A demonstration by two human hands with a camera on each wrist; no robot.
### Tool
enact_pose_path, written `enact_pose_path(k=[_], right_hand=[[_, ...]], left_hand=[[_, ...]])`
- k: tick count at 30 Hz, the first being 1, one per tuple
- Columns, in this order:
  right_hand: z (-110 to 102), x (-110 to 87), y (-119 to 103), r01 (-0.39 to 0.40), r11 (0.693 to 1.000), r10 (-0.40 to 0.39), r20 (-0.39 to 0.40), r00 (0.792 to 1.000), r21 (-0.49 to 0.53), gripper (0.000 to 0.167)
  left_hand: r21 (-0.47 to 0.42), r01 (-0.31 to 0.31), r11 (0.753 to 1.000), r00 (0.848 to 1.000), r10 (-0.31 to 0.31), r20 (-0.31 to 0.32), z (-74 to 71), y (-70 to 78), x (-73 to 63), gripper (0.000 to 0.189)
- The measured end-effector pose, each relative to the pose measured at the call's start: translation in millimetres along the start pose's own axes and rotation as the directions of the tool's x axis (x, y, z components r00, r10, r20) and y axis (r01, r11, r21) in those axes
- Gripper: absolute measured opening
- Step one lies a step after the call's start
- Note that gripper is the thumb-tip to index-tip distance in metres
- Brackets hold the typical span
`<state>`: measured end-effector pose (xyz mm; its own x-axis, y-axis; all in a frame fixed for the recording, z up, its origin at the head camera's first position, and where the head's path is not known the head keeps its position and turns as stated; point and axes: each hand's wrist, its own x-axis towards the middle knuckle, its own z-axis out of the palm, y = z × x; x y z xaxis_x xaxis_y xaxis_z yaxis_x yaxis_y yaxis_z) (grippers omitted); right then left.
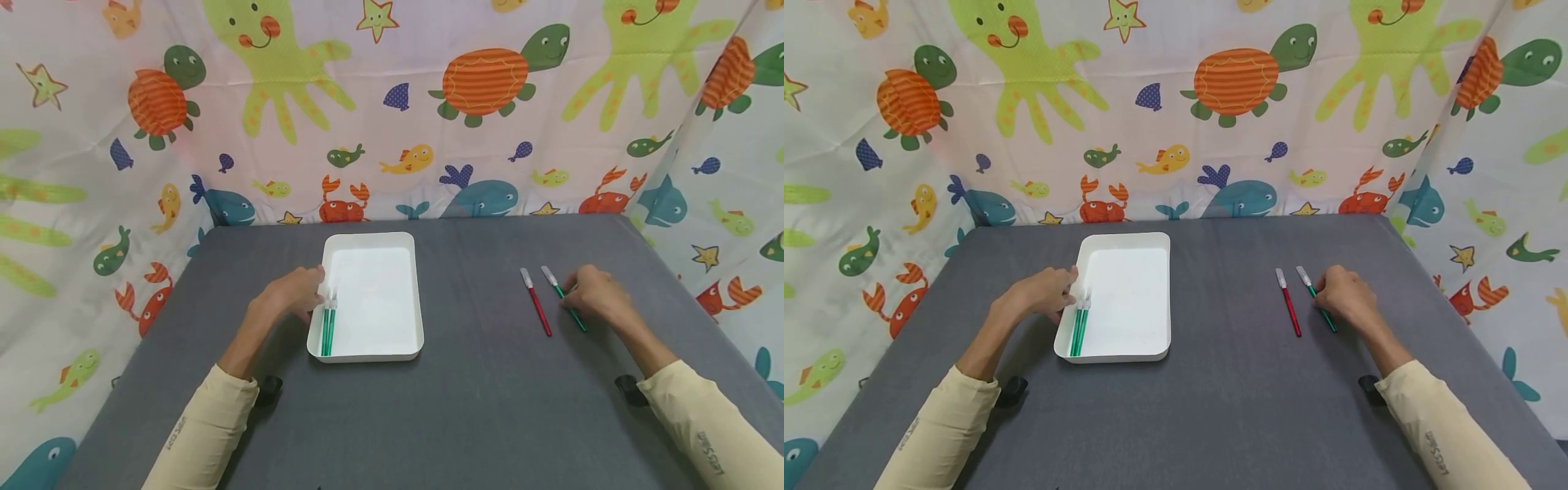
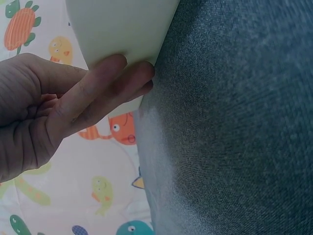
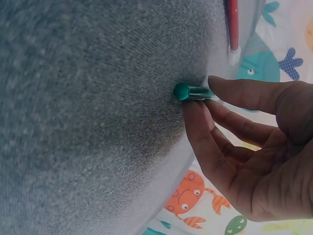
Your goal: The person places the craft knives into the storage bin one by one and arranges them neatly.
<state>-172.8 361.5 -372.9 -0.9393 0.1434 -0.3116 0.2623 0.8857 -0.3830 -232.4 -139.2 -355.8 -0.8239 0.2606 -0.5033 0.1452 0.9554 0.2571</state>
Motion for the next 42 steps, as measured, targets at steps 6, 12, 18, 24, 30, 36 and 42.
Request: enact_pose_path(k=[6, 12, 18, 24, 30, 36, 42], right_hand=[[0.8, 1.7, 0.0, 0.003, 1.000, -0.003, 0.002, 1.000, -0.017, 0.036], [1.6, 2.4, 2.6, 0.026, 0.999, -0.026, -0.020, 0.999, -0.033, 0.036], [0.2, 2.6, 3.4, 0.053, 0.997, -0.054, -0.011, 0.999, -0.050, 0.033], [0.1, 1.4, 0.7, 0.044, 0.998, -0.045, -0.005, 0.999, -0.042, 0.034], [-2.6, -5.3, -11.7, 0.030, 0.999, -0.031, -0.015, 0.999, -0.029, 0.036], [-3.7, -13.3, -27.2, 0.061, 0.998, -0.060, -0.016, 0.998, 0.008, 0.034], [-1.0, -18.9, -40.2, 0.122, 0.991, -0.120, -0.035, 0.992, 0.048, 0.033]], left_hand=[[0.005, 0.015, 1.000, 1.000, -0.015, 0.001, 0.3, -0.4, 0.7, 0.078], [0.002, 0.014, 1.000, 1.000, -0.014, -0.010, 0.2, 0.1, -1.0, 0.078], [-0.003, 0.016, 1.000, 1.000, -0.016, -0.004, -0.3, 1.0, -2.2, 0.077], [-0.009, 0.022, 1.000, 1.000, -0.022, -0.001, 0.8, 1.0, -2.2, 0.078], [-0.008, 0.018, 1.000, 1.000, -0.018, -0.005, 0.8, 1.1, -1.8, 0.077], [-0.013, 0.020, 1.000, 1.000, -0.020, -0.002, 0.1, 2.0, -1.5, 0.077], [-0.023, 0.015, 1.000, 1.000, -0.015, -0.001, 0.5, 2.0, -0.8, 0.076]])
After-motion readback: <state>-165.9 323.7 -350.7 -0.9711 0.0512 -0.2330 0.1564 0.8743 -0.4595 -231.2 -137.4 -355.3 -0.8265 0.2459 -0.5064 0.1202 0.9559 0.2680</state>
